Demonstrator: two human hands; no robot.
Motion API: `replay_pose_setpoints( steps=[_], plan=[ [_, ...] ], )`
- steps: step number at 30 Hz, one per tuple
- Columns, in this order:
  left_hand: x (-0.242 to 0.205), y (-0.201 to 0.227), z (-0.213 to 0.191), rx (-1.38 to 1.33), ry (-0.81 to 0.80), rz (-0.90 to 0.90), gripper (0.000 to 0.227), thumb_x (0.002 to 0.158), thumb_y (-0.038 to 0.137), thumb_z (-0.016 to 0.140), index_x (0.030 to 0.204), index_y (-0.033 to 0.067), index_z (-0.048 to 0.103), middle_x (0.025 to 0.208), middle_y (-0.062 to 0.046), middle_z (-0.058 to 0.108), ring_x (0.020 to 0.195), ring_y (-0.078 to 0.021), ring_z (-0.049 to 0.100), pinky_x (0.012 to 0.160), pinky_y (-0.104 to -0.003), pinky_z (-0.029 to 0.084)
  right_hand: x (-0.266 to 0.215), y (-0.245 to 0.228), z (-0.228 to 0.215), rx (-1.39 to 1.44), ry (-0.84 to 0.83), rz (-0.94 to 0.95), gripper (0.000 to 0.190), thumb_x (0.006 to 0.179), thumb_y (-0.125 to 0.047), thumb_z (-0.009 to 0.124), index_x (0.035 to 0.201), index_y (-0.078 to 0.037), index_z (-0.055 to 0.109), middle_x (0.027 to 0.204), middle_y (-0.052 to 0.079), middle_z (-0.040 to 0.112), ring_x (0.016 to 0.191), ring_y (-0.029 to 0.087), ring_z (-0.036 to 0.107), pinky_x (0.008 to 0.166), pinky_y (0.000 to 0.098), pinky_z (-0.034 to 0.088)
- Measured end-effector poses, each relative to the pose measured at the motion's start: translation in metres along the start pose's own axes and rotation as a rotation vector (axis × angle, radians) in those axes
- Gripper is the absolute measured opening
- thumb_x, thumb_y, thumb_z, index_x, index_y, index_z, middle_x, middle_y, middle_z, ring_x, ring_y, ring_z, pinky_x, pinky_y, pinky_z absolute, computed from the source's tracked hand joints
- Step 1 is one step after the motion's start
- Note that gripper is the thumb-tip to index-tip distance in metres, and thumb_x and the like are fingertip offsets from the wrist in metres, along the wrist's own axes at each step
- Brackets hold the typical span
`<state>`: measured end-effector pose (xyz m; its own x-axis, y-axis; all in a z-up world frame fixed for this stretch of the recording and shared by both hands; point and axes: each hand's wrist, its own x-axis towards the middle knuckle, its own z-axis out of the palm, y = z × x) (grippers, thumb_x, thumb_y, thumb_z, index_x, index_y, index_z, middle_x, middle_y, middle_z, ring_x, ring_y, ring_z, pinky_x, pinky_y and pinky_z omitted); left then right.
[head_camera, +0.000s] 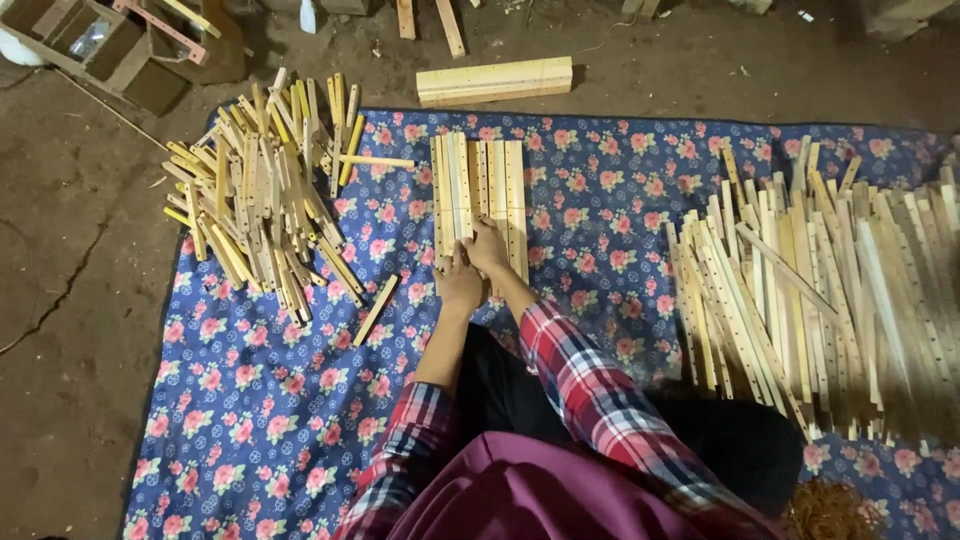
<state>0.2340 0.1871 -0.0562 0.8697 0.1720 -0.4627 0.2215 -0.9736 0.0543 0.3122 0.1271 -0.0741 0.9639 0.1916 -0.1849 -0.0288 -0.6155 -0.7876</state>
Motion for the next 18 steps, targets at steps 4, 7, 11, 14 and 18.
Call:
replay_pose_setpoints(
  steps=[4, 7, 11, 14, 18],
  plan=[
    [-0.022, 0.0, -0.023, -0.019, -0.006, 0.019, 0.064, 0.102, 0.045, 0.047, 0.158, 0.0172, 0.037, 0.171, -0.007, 0.01, 0.15, -0.0349, 0.023, 0.118, -0.063, 0.017, -0.037, 0.026, -0.018, 0.127, -0.136, -0.042, 0.08, 0.101, -0.028, 0.065, 0.166, -0.02, 0.019, 0.147, 0.027, 0.05, 0.141, 0.045, 0.048, 0.118, 0.0527, 0.041],
    [-0.037, 0.007, -0.034, -0.107, 0.16, 0.093, 0.058, 0.102, 0.046, 0.051, 0.151, 0.0158, 0.048, 0.16, -0.014, 0.033, 0.147, -0.0381, 0.031, 0.117, -0.067, 0.023, -0.108, 0.043, -0.056, 0.093, 0.052, -0.08, 0.04, 0.101, -0.032, 0.066, 0.133, -0.006, 0.065, 0.127, 0.023, 0.069, 0.125, 0.039, 0.062, 0.101, 0.047, 0.054],
    [-0.084, 0.039, -0.022, -0.385, 0.346, 0.359, 0.052, 0.102, 0.034, 0.061, 0.143, 0.0026, 0.053, 0.142, -0.025, 0.048, 0.137, -0.0452, 0.041, 0.111, -0.058, 0.035, -0.236, 0.088, -0.122, 0.152, -0.125, 0.134, 0.046, 0.103, -0.033, 0.06, 0.134, 0.002, 0.065, 0.134, 0.026, 0.065, 0.132, 0.044, 0.055, 0.112, 0.0537, 0.044],
    [-0.145, 0.08, -0.003, -0.804, 0.161, 0.622, 0.043, 0.102, 0.028, 0.06, 0.135, 0.0, 0.06, 0.128, -0.03, 0.062, 0.128, -0.0511, 0.052, 0.107, -0.058, 0.042, -0.291, 0.139, -0.164, -0.011, -0.049, 0.169, 0.039, 0.103, -0.034, 0.057, 0.122, -0.004, 0.072, 0.121, 0.022, 0.072, 0.119, 0.043, 0.064, 0.102, 0.0536, 0.05],
    [-0.207, 0.123, 0.081, -1.145, -0.235, 0.702, 0.033, 0.1, 0.03, 0.065, 0.127, 0.0113, 0.07, 0.113, -0.019, 0.074, 0.113, -0.036, 0.067, 0.097, -0.048, 0.054, -0.322, 0.195, -0.226, -0.418, 0.304, 0.394, 0.035, 0.093, -0.03, 0.061, 0.09, 0.001, 0.079, 0.085, 0.023, 0.075, 0.089, 0.043, 0.074, 0.076, 0.0532, 0.06]
  ],
)
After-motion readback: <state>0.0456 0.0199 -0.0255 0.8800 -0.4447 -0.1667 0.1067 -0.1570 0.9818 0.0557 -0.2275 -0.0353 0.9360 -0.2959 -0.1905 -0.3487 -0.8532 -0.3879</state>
